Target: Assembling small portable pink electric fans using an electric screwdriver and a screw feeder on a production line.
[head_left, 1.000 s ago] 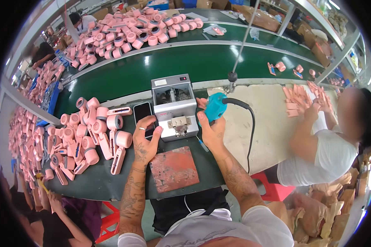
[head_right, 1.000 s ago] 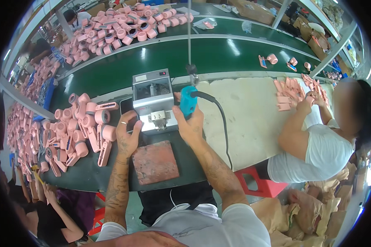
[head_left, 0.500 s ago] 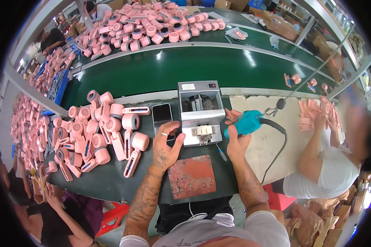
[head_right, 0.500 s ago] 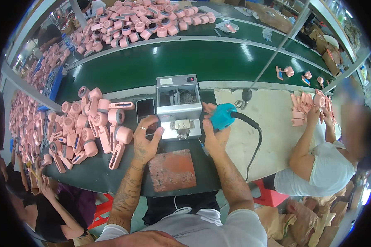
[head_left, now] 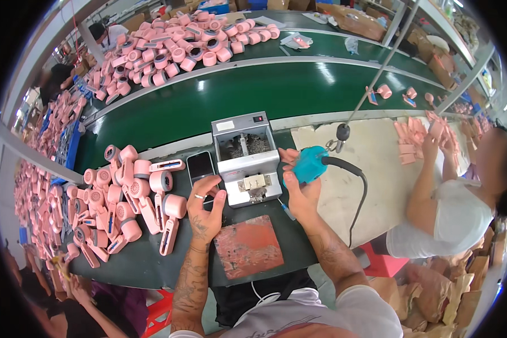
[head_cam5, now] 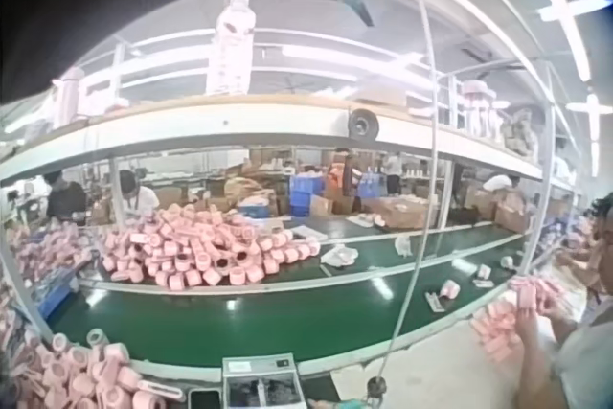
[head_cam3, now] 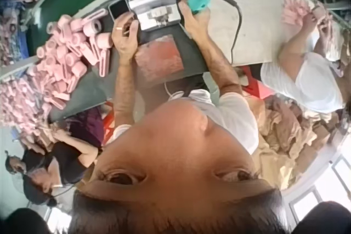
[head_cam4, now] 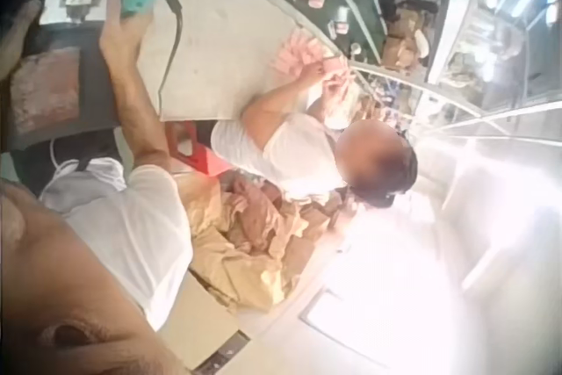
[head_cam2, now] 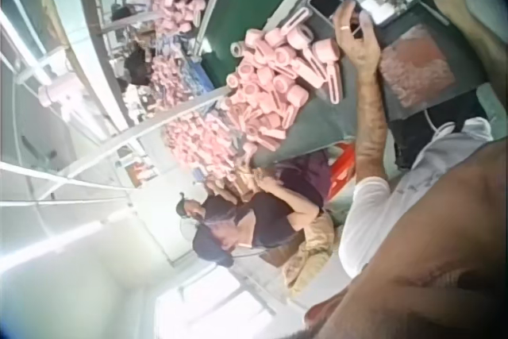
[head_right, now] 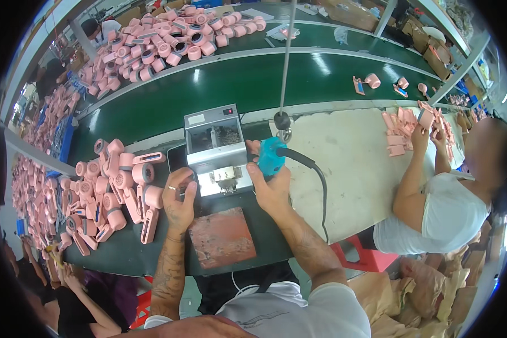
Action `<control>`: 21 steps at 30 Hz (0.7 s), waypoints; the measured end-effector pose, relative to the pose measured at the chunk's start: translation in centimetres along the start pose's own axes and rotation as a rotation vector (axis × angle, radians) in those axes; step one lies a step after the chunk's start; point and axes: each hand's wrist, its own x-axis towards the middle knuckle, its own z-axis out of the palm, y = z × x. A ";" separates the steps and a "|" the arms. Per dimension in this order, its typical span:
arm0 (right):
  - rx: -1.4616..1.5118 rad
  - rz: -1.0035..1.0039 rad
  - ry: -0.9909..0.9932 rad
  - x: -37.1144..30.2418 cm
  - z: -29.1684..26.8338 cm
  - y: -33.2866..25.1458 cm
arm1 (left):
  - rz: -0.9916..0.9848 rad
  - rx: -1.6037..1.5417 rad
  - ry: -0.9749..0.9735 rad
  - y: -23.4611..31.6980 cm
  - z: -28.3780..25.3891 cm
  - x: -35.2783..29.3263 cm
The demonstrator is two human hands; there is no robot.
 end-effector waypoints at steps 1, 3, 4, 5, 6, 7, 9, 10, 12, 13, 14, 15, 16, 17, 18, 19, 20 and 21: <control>0.000 0.015 0.002 -0.1 0.0 -0.1 | -0.020 -0.022 -0.008 -0.1 -0.1 -0.1; 0.005 0.017 0.002 -0.1 0.1 0.0 | -0.082 -0.090 -0.026 -0.4 -0.2 -0.2; -0.009 0.011 -0.001 -0.2 0.1 0.1 | -0.119 -0.126 -0.033 -0.6 -0.3 -0.3; -0.024 0.007 -0.001 -0.2 0.1 0.2 | -0.156 -0.164 -0.042 -0.7 -0.4 -0.5; -0.016 0.018 -0.005 -0.3 0.2 0.0 | -0.161 -0.157 -0.063 -0.7 -0.4 -0.5; -0.019 0.015 -0.003 -0.3 0.2 -0.2 | -0.158 -0.161 -0.064 -0.8 -0.3 -0.6; 0.002 0.038 -0.011 -0.4 0.2 -0.5 | -0.197 -0.209 -0.056 -1.1 -0.1 -0.9; 0.008 0.037 -0.014 -0.4 0.1 -0.3 | -0.206 -0.221 -0.065 -1.1 -0.2 -1.0; -0.029 0.018 -0.029 -0.3 0.0 -0.2 | -0.219 -0.264 -0.068 -1.1 0.0 -1.0; -0.013 0.010 0.051 -0.3 0.4 -0.3 | -0.238 -0.294 -0.067 -1.3 0.0 -1.1; -0.014 0.006 0.053 -0.3 0.4 -0.3 | -0.248 -0.294 -0.071 -1.3 0.0 -1.1; -0.015 0.003 0.054 -0.2 0.3 -0.3 | -0.258 -0.295 -0.075 -1.1 -0.1 -1.1; -0.024 0.003 0.062 -0.3 0.3 -0.4 | -0.252 -0.274 -0.079 -0.9 -0.1 -1.0; -0.044 0.009 0.055 -0.2 0.3 -0.5 | -0.258 -0.266 -0.083 -0.6 -0.2 -1.0; -0.064 0.015 0.047 -0.2 0.3 -0.6 | -0.264 -0.257 -0.086 -0.4 -0.2 -1.0; -0.080 0.029 0.048 -0.3 0.3 -0.6 | -0.262 -0.251 -0.091 -0.3 -0.2 -1.0; -0.057 0.025 0.050 -0.2 0.3 -0.6 | -0.258 -0.254 -0.092 -0.3 -0.1 -1.0; -0.059 0.020 0.051 -0.2 0.3 -0.7 | -0.272 -0.249 -0.093 -0.3 -0.1 -1.0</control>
